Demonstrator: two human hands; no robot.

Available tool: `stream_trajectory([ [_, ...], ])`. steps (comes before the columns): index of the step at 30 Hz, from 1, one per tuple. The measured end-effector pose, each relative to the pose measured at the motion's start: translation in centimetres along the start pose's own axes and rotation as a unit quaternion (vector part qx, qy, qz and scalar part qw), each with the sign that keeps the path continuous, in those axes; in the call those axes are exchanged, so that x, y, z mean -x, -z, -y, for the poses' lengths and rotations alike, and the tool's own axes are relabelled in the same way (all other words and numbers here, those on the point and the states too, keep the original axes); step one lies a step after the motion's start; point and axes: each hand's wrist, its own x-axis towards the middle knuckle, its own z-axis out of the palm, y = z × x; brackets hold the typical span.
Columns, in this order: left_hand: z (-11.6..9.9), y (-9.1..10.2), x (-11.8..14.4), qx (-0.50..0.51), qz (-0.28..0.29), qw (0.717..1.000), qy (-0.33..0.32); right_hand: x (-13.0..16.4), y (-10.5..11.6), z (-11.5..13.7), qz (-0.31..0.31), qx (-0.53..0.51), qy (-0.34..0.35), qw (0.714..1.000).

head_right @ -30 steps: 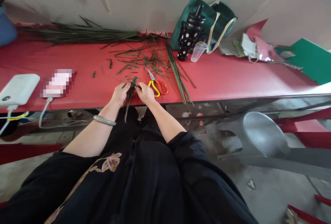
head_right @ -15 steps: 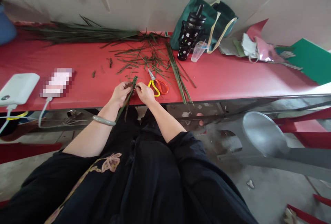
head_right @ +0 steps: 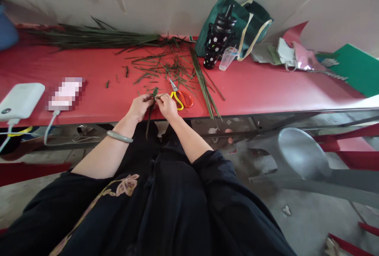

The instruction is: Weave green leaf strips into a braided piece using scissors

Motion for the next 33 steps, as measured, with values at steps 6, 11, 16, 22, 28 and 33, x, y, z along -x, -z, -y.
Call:
stream_trajectory([
  [6,-0.3,0.0,0.0,-0.033,0.019,0.999,-0.003,-0.4,-0.2,-0.5,0.009,-0.007,-0.025,1.0],
  [11,-0.3,0.0,-0.1,-0.092,0.019,0.996,-0.005,-0.6,0.1,-0.2,0.024,0.011,-0.051,0.998],
  [16,-0.8,-0.3,0.2,-0.127,0.017,0.992,0.013,-0.7,0.1,-0.1,0.022,0.04,-0.051,0.998],
  [22,-1.6,-0.5,0.5,-0.147,0.016,0.989,0.032,-0.8,0.1,-0.1,0.026,0.054,-0.061,0.996],
  [28,-0.7,-0.2,0.1,-0.114,0.03,0.993,0.024,-0.8,0.1,-0.1,0.021,0.031,-0.056,0.998],
  [33,-0.7,-0.1,-0.1,-0.152,0.032,0.987,0.035,-0.8,0.1,0.1,0.015,0.035,-0.045,0.998],
])
